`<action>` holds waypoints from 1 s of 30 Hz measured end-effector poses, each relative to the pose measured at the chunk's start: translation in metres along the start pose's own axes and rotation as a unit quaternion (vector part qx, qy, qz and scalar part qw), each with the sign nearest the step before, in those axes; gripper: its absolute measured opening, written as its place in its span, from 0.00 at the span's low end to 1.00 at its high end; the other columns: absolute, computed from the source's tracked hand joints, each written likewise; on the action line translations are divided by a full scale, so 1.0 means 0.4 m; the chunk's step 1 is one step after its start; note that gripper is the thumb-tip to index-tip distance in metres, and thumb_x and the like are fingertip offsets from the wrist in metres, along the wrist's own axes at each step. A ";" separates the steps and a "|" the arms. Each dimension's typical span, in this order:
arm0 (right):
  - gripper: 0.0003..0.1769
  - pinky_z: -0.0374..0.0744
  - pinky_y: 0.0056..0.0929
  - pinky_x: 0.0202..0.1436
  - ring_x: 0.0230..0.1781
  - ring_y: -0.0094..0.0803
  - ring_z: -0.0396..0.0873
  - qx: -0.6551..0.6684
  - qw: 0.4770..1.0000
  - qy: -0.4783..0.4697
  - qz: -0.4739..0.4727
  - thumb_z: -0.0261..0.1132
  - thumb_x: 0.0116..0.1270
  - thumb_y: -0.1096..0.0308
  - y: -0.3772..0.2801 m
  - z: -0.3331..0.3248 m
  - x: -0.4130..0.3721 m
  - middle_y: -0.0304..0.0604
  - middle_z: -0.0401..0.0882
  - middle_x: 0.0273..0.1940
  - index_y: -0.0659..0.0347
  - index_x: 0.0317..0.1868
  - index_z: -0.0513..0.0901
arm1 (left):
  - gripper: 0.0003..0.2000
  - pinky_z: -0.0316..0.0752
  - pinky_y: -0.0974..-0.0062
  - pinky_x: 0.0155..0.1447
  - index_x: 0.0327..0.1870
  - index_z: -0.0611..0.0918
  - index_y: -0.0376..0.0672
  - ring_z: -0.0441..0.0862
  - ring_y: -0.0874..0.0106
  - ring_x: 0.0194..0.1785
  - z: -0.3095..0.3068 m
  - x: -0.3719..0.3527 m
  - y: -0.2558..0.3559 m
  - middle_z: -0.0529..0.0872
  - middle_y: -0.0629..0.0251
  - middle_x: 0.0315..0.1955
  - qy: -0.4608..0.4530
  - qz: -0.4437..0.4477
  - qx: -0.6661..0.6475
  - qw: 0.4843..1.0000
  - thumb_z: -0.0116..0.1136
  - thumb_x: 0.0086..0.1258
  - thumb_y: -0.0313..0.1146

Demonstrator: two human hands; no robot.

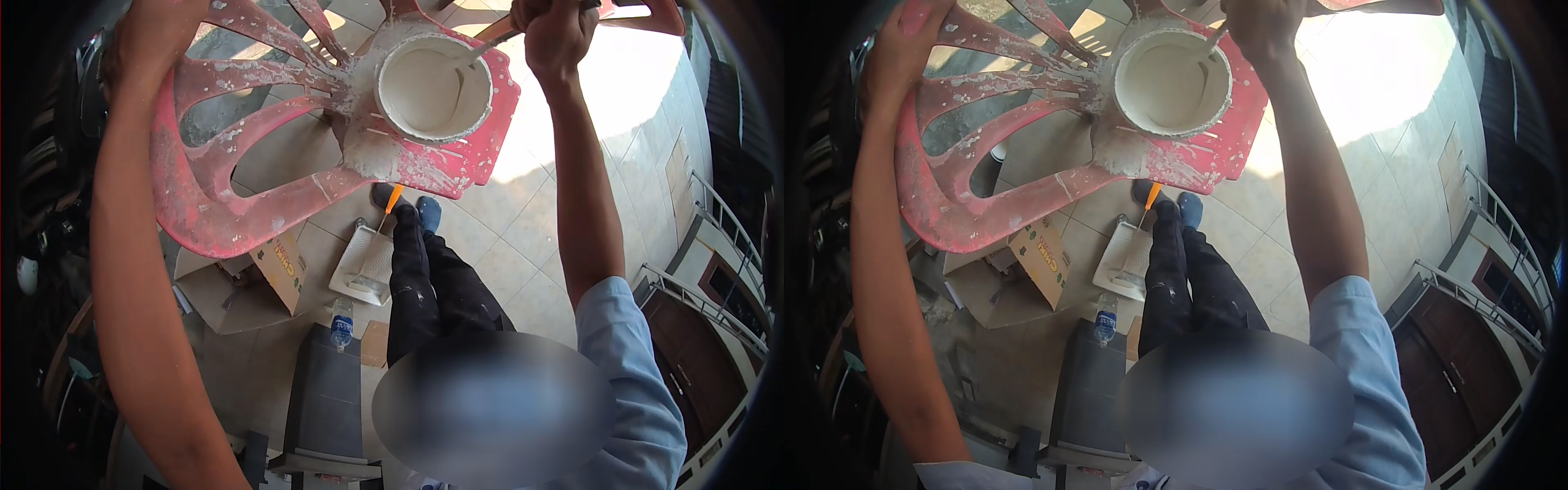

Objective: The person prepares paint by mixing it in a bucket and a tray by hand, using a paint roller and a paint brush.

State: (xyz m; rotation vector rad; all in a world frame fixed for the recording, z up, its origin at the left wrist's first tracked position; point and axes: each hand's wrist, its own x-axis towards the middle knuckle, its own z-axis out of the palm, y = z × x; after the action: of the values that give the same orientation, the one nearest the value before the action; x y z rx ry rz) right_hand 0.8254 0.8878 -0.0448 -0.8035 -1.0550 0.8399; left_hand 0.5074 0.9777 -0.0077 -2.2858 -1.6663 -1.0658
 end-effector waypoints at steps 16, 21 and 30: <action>0.24 0.50 0.24 0.15 0.10 0.18 0.47 0.046 0.999 0.023 0.002 0.46 0.77 0.60 -0.006 -0.001 -0.006 0.29 0.51 0.12 0.52 0.18 0.58 | 0.32 0.74 0.61 0.53 0.53 0.79 0.38 0.81 0.49 0.52 -0.013 -0.003 -0.001 0.84 0.45 0.46 -0.018 -0.041 0.146 0.988 0.60 0.58 0.59; 0.27 0.51 0.27 0.16 0.10 0.21 0.48 -0.122 0.980 0.157 0.019 0.43 0.76 0.64 0.124 0.072 -0.173 0.33 0.50 0.10 0.56 0.14 0.54 | 0.46 0.69 0.58 0.63 0.62 0.76 0.42 0.77 0.48 0.60 -0.009 0.033 -0.069 0.81 0.44 0.55 -0.120 -0.074 0.134 0.981 0.54 0.52 0.75; 0.25 0.47 0.29 0.18 0.11 0.23 0.40 -0.124 0.976 0.131 0.118 0.43 0.75 0.61 -0.056 -0.049 -0.083 0.31 0.45 0.11 0.51 0.16 0.51 | 0.26 0.77 0.61 0.48 0.49 0.80 0.37 0.82 0.48 0.46 -0.019 -0.020 0.035 0.85 0.45 0.40 0.028 -0.022 0.095 0.995 0.65 0.60 0.52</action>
State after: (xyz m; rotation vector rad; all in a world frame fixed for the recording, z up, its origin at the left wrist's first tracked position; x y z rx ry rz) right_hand 0.8395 0.8455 -0.0440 -1.2356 -0.8474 0.7826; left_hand 0.5148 0.9625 -0.0025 -2.0928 -1.7230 -0.9267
